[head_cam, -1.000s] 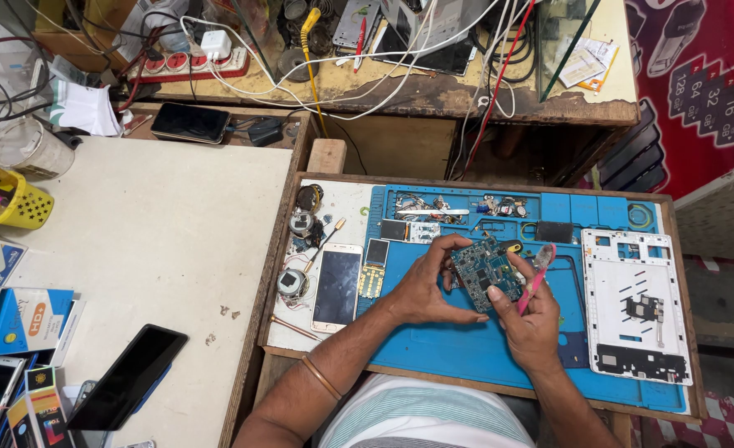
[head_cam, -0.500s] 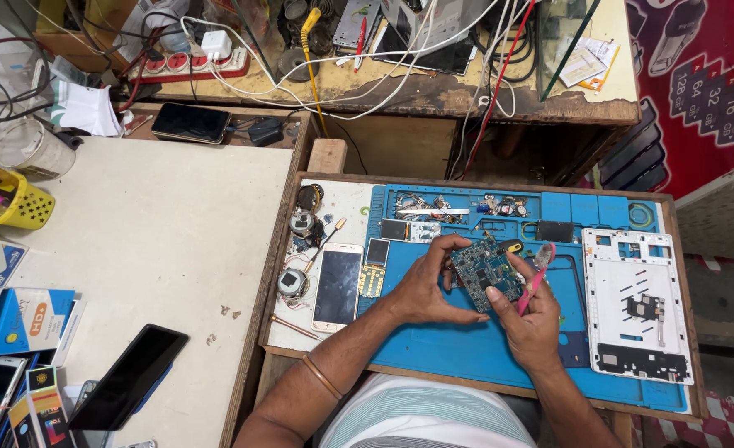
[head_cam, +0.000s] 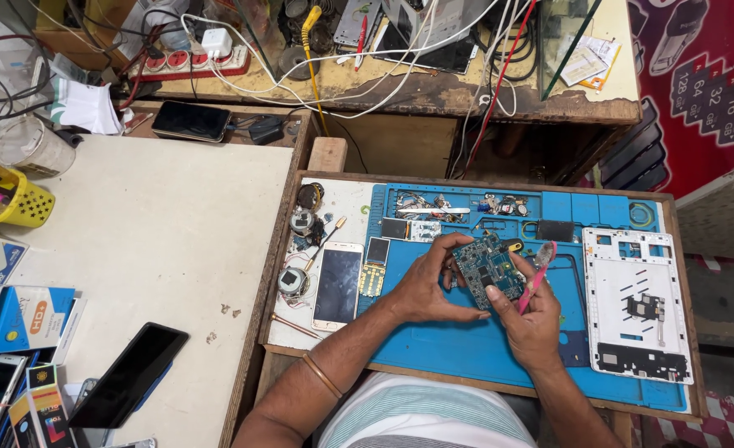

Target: The person holds a disassembled phone mainboard over a blue work mat and brushes its surface with a pink toothbrush, rotating the board to reach different areas. They continue brushing and repositioning the board throughout the episode while other phone parts and tools sit on the mat.

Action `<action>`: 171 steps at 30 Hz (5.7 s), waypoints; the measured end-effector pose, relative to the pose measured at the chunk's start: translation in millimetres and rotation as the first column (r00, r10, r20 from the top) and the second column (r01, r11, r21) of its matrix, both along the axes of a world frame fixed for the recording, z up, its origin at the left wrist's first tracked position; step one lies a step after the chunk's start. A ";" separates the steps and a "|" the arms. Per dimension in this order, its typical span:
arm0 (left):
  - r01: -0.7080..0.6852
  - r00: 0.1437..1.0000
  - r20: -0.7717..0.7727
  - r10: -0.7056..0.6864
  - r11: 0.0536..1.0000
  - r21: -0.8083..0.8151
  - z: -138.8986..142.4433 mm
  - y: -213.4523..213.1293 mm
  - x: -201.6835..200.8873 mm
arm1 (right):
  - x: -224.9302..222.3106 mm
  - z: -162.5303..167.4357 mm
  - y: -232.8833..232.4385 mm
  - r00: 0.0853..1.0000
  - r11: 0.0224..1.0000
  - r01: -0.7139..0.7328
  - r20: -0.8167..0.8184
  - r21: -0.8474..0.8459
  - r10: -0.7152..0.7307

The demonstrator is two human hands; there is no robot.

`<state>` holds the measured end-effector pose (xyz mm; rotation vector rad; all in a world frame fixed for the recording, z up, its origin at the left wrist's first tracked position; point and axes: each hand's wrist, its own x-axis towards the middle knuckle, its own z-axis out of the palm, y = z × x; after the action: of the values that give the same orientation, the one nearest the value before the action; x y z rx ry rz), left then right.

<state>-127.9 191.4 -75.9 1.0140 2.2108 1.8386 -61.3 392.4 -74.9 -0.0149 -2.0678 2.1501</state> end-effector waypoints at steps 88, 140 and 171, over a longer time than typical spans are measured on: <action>-0.098 0.993 0.074 0.093 0.994 0.056 4.8 -9.6 -3.6 | 0.0 7.8 -8.9 0.999 0.990 0.045 0.035 -0.135 -0.041; -0.082 0.985 0.152 0.081 0.997 -0.001 1.8 -7.1 -4.0 | 1.1 13.0 -9.7 0.998 0.994 0.054 0.039 -0.092 -0.051; -0.081 0.986 0.148 0.070 0.994 0.069 5.9 -5.7 -3.0 | 0.8 12.9 -7.5 0.999 0.994 0.048 0.027 -0.097 -0.045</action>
<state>-130.8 185.8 -69.9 0.7884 2.1384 1.9730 -60.5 384.9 -62.1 -0.1013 -1.9533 2.2318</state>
